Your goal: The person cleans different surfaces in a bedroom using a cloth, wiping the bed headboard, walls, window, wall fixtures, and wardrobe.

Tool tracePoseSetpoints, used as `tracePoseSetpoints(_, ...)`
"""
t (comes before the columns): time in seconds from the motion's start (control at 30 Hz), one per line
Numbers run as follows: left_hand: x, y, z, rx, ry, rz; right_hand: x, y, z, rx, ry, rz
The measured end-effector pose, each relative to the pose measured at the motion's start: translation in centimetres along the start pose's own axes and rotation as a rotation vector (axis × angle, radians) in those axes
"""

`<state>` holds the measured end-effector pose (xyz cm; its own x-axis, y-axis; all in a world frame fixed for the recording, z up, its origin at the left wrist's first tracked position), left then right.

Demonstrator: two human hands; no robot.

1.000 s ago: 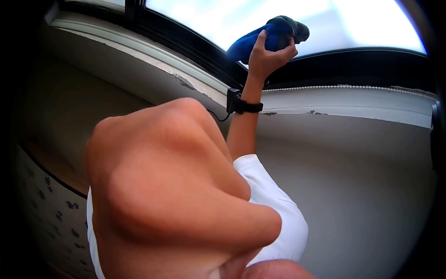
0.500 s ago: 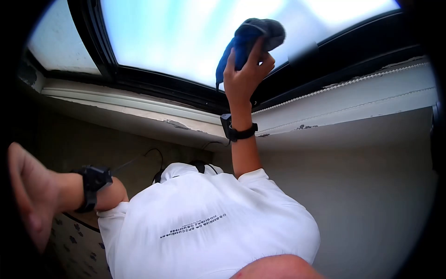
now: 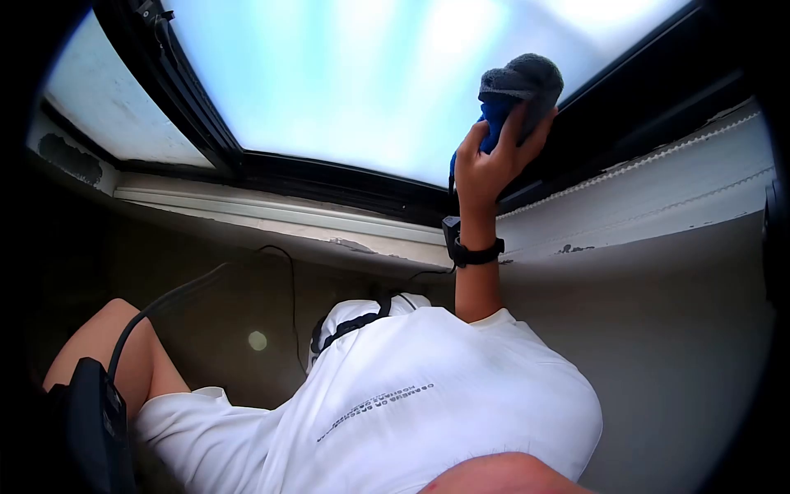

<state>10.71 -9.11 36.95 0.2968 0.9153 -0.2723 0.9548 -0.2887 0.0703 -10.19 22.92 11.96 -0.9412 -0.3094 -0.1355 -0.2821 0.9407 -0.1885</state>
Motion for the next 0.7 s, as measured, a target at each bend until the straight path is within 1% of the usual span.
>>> tracePoseSetpoints(0.03, 0.0, -0.5, 0.1, 0.004, 0.001, 0.001, -0.5, -0.1, 0.3, 0.015, -0.010, 0.033)
tracePoseSetpoints(0.1, 0.3, -1.2, 0.0, 0.018, -0.009, -0.007, -0.6, -1.3, -0.8, -0.029, 0.002, -0.037)
tracePoseSetpoints(0.13, 0.5, -1.3, -0.1, 0.021, -0.021, -0.019, -1.2, -1.1, -1.6, -0.074, 0.092, -0.087)
tracePoseSetpoints(0.17, 0.8, -1.4, -0.1, 0.025, -0.031, -0.034, -2.2, -0.6, -2.5, -0.111, 0.184, -0.039)
tracePoseSetpoints(0.23, 1.4, -1.4, -0.3, 0.020, -0.061, -0.075, -2.4, 0.0, -4.3, -0.056, 0.248, -0.147)
tracePoseSetpoints(0.27, 1.6, -1.4, -0.5, 0.018, -0.074, -0.099, -1.8, -0.1, -5.3, -0.052, 0.238, -0.176)
tracePoseSetpoints(0.37, 2.3, -1.6, -1.6, -0.006, -0.102, -0.137, 0.0, -0.3, -3.6, -0.019, 0.165, -0.167)
tracePoseSetpoints(0.43, 2.6, -1.4, -2.1, -0.007, -0.127, -0.156, 2.0, -2.6, -0.8, 0.046, 0.131, -0.286)
tracePoseSetpoints(0.47, 2.7, -1.3, -2.5, -0.003, -0.140, -0.166, 3.0, -3.9, 1.1, 0.028, 0.091, -0.258)
tracePoseSetpoints(0.5, 2.7, -1.3, -3.1, 0.001, -0.145, -0.176, 3.7, -4.9, 3.0, 0.011, 0.046, -0.234)
tracePoseSetpoints(0.57, 2.8, -1.8, -4.1, -0.021, -0.160, -0.188, 4.2, -6.4, 6.3, -0.006, -0.161, -0.274)
tracePoseSetpoints(0.6, 2.5, -2.2, -4.1, -0.039, -0.155, -0.203, 4.3, -6.6, 7.4, 0.013, -0.210, -0.291)
tracePoseSetpoints(0.67, 1.5, -3.6, -2.4, -0.132, -0.069, -0.210, 3.9, -6.3, 7.8, 0.067, -0.219, -0.346)
tracePoseSetpoints(0.7, 0.6, -4.5, -0.8, -0.205, 0.036, -0.180, 3.9, -5.9, 7.9, 0.115, -0.239, -0.363)
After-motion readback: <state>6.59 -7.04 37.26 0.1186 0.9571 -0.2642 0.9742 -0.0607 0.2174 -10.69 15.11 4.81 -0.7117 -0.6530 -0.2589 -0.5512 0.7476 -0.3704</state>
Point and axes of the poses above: each hand's wrist, its own z-axis away from the middle knuckle, its own x-axis out of the palm, y = z × x, the point moved 5 cm from there along -z, towards the middle knuckle, and after that the axes turned 4 degrees about y, right-handed, at the moved point
